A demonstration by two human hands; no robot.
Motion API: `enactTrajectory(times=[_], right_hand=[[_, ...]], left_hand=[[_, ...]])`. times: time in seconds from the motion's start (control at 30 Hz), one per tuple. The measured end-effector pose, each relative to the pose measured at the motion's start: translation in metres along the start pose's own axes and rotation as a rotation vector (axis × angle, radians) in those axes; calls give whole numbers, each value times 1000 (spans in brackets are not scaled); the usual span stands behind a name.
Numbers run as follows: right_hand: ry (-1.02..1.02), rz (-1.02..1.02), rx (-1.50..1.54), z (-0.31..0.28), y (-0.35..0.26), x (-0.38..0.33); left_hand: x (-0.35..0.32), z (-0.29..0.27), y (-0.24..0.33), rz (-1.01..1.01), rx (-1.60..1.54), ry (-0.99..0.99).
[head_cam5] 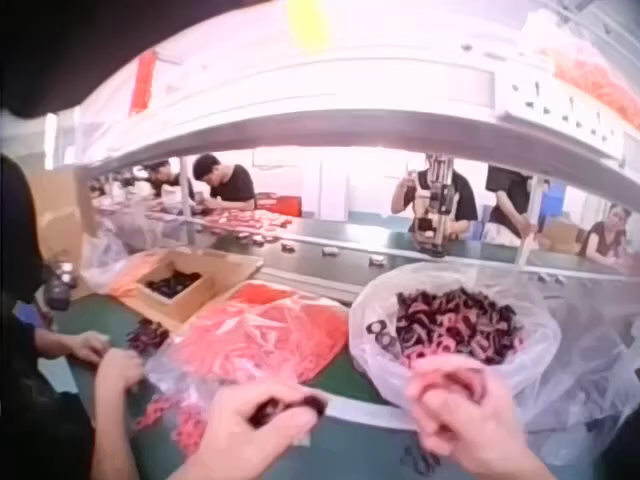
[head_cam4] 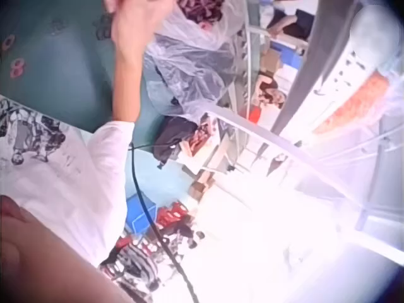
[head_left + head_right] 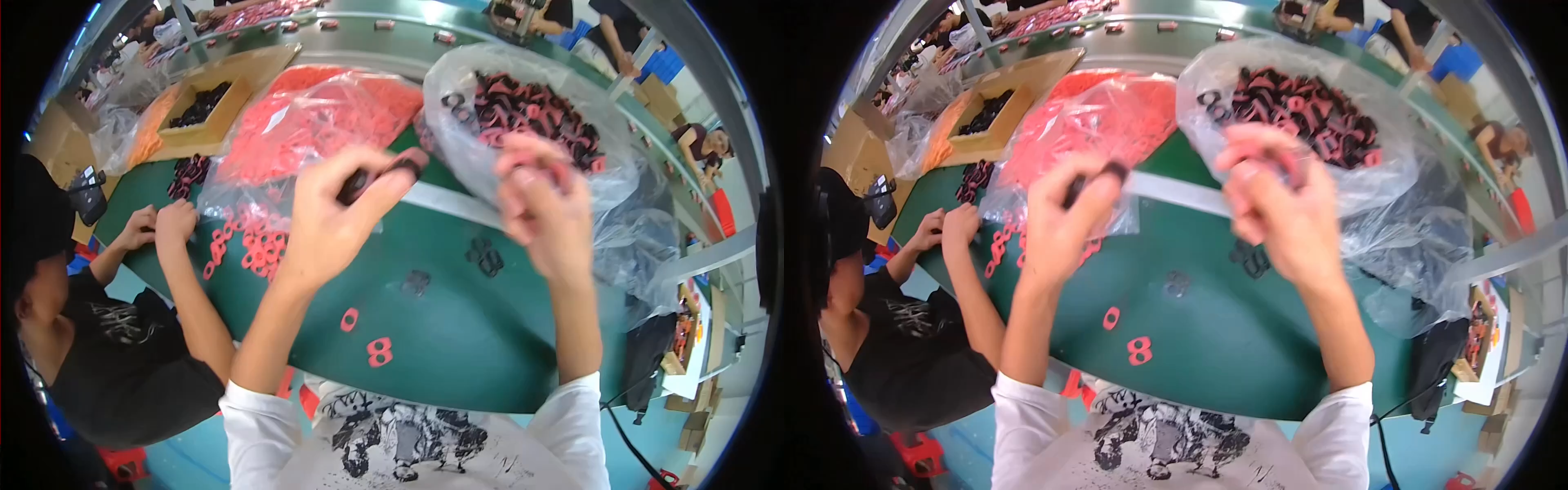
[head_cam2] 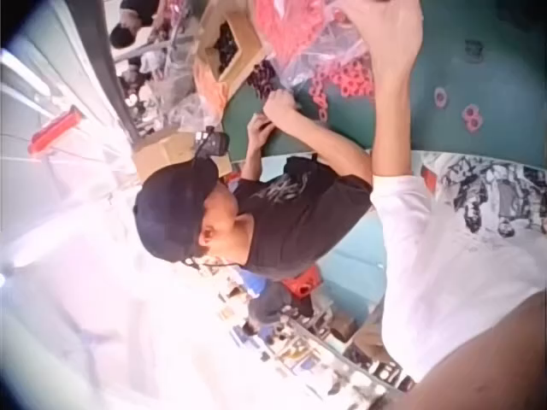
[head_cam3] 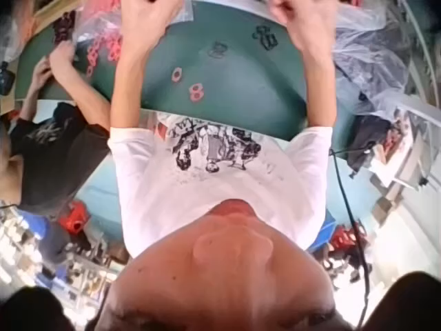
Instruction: The person assembles small pink plastic rings and black plastic bases into finished components by hand and with tweezers at a factory workbench.
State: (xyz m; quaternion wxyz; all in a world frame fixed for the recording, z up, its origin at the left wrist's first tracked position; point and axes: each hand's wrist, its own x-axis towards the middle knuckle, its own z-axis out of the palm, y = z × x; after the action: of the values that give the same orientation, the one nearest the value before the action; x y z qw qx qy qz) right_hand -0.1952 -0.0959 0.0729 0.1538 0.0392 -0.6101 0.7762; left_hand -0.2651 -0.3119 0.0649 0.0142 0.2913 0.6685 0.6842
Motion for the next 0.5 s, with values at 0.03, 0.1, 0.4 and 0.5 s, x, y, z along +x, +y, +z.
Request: enactTrajectory(times=[0.03, 0.1, 0.4, 0.5], right_hand=[[68, -121, -88, -13, -20, 10], [177, -337, -265, -38, -50, 36], [582, -761, -873, -130, -39, 19], [335, -583, -840, -135, -10, -60]], left_hand=[[25, 12, 14, 61, 26, -43], [73, 35, 25, 275, 1, -86], [108, 65, -24, 649, 353, -8], [30, 34, 2, 382, 287, -214]])
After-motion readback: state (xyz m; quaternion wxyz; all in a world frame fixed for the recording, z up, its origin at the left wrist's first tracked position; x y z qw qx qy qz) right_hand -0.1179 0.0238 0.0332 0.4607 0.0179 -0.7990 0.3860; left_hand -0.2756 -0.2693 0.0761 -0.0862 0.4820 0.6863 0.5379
